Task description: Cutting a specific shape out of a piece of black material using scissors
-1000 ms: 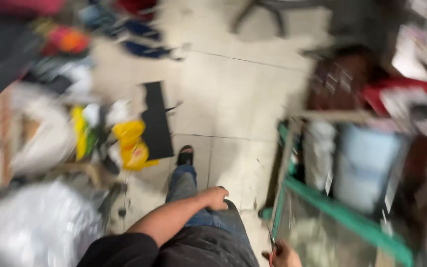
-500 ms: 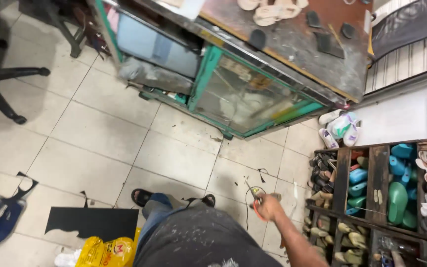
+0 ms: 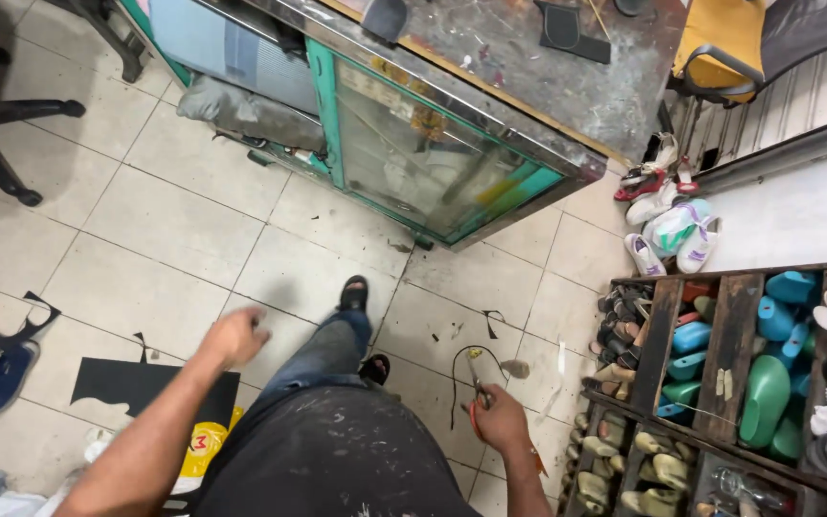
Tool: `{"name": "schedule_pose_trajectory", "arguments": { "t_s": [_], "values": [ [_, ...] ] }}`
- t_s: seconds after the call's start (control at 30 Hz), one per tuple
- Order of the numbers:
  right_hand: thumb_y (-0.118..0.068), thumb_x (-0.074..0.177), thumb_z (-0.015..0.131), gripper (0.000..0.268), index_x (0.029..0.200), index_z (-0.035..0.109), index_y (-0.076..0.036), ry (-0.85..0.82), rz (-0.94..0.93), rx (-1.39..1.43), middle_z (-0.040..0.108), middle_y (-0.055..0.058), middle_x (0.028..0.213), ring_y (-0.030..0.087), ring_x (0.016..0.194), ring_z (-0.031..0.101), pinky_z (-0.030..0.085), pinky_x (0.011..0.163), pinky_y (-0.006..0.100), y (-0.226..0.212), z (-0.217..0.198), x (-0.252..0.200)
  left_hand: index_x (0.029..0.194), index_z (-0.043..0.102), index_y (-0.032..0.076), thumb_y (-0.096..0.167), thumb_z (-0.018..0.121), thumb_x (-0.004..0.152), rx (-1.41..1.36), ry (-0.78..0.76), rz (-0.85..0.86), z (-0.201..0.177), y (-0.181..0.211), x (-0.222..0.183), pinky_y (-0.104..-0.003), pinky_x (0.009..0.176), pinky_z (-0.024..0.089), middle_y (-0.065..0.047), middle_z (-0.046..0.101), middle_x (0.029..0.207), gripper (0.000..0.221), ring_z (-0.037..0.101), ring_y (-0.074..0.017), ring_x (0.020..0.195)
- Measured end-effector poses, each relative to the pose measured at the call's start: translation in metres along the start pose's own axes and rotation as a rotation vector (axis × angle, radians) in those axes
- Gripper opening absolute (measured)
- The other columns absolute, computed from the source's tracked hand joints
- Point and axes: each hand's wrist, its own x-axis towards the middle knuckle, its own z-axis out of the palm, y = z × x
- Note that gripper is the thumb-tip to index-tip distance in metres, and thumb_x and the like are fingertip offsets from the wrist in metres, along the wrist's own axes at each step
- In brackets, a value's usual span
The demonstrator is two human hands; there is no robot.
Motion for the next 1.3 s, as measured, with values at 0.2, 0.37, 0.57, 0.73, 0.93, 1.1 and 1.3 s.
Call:
{"name": "schedule_pose_trajectory", "arguments": {
  "t_s": [0.2,0.37,0.57,0.73,0.93,1.1,1.3],
  "values": [
    [-0.037,0.08,0.081,0.058,0.133,0.069,-0.017,0.141,-0.024,0.235,0.076,0.004,0.111,0.018,0.099,0.069,0.056,0.084,0.034,-0.047,-0.087,0.012,0.126,0.064,0.011,0.032,0.068,0.083,0.007,0.334,0.536,-0.07,0.165,0.048,-0.048,0.09,0.051,-0.015,0.072,0.115,0.048,0.066,-0.0378,0.104],
    [-0.017,0.077,0.087,0.054,0.128,0.071,-0.004,0.305,-0.277,0.447,0.074,0.006,0.098,0.014,0.088,0.064,0.052,0.08,0.033,-0.03,-0.144,0.063,0.127,0.067,0.009,0.029,0.071,0.087,-0.044,0.525,0.926,-0.136,0.323,0.052,-0.046,0.092,0.052,-0.011,0.071,0.126,0.045,0.067,-0.0331,0.11],
    [-0.018,0.086,0.078,0.019,0.089,0.063,-0.008,0.448,-0.344,0.279,0.065,0.005,0.087,0.015,0.114,0.068,0.043,0.082,0.039,-0.068,-0.251,0.069,0.115,0.068,-0.001,0.009,0.069,0.092,-0.189,0.668,1.395,-0.204,0.476,0.109,-0.049,0.067,0.055,-0.018,0.071,0.101,0.025,0.068,-0.0391,0.082],
    [-0.02,0.086,0.076,0.047,0.127,0.065,0.0,0.49,-0.442,0.362,0.06,0.021,0.141,0.033,0.151,0.038,0.05,0.115,0.046,-0.055,-0.291,0.12,0.117,0.062,0.001,-0.001,0.065,0.088,0.134,0.862,1.375,-0.216,0.559,0.187,-0.051,0.072,0.051,-0.02,0.061,0.109,0.029,0.058,-0.0392,0.099],
    [-0.024,0.085,0.077,0.028,0.107,0.071,-0.007,0.384,-0.456,0.225,0.066,0.004,0.086,0.018,0.079,0.058,0.046,0.071,0.042,-0.055,-0.36,0.176,0.145,0.043,0.012,0.047,0.092,0.063,0.469,0.677,0.863,-0.241,0.601,0.198,-0.064,0.075,0.051,-0.017,0.061,0.117,0.102,0.057,-0.0421,0.106],
    [-0.011,0.083,0.081,0.036,0.115,0.069,-0.001,0.324,-0.708,0.354,0.068,0.004,0.079,0.012,0.074,0.062,0.054,0.07,0.031,-0.027,-0.422,0.236,0.118,0.055,0.011,0.029,0.083,0.066,0.499,0.739,0.635,-0.252,0.621,0.149,-0.056,0.068,0.053,-0.018,0.073,0.096,0.062,0.068,-0.0438,0.091],
    [0.001,0.088,0.068,0.021,0.109,0.065,0.0,0.139,-1.115,0.425,0.066,0.008,0.085,0.013,0.072,0.063,0.056,0.063,0.025,-0.058,-0.484,0.293,0.116,0.046,0.013,0.009,0.07,0.09,-0.405,0.575,0.633,-0.227,0.589,0.094,-0.043,0.064,0.042,-0.009,0.059,0.088,0.035,0.054,-0.0246,0.073]
  ]
}}
